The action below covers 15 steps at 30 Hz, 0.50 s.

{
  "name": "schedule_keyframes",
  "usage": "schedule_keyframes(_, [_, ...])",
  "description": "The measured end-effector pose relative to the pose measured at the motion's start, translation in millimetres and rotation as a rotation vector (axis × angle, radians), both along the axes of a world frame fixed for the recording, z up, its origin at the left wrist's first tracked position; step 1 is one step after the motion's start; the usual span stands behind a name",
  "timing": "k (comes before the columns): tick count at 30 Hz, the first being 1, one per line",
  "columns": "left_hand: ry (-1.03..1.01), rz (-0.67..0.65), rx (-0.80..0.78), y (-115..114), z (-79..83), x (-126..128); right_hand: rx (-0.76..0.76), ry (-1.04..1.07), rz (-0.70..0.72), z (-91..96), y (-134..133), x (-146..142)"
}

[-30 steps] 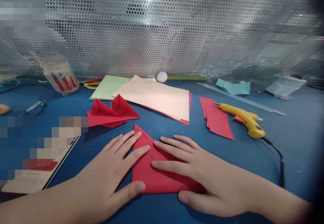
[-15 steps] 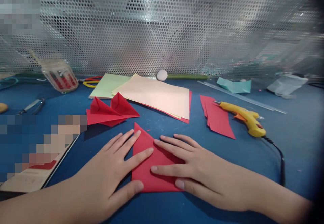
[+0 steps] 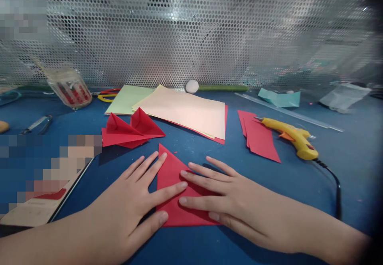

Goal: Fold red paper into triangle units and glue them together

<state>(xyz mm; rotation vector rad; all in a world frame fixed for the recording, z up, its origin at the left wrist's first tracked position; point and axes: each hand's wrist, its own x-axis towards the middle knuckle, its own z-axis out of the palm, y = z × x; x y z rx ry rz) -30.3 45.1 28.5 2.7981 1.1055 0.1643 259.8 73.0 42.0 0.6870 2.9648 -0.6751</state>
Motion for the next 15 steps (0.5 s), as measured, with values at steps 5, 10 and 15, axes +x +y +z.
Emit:
schedule_keyframes(5, [-0.017,-0.015,0.008,-0.1,-1.6,-1.7,-0.047,-0.015,0.055,3.8,-0.8,-3.8])
schedule_keyframes(10, [0.006,-0.042,0.050,-0.1,-1.4,-3.4,-0.006,-0.044,0.076,3.1,-2.3,-5.8])
schedule_keyframes(15, [0.033,-0.046,0.088,1.9,0.9,-0.7,-0.013,-0.057,0.067,4.9,-3.4,-6.2])
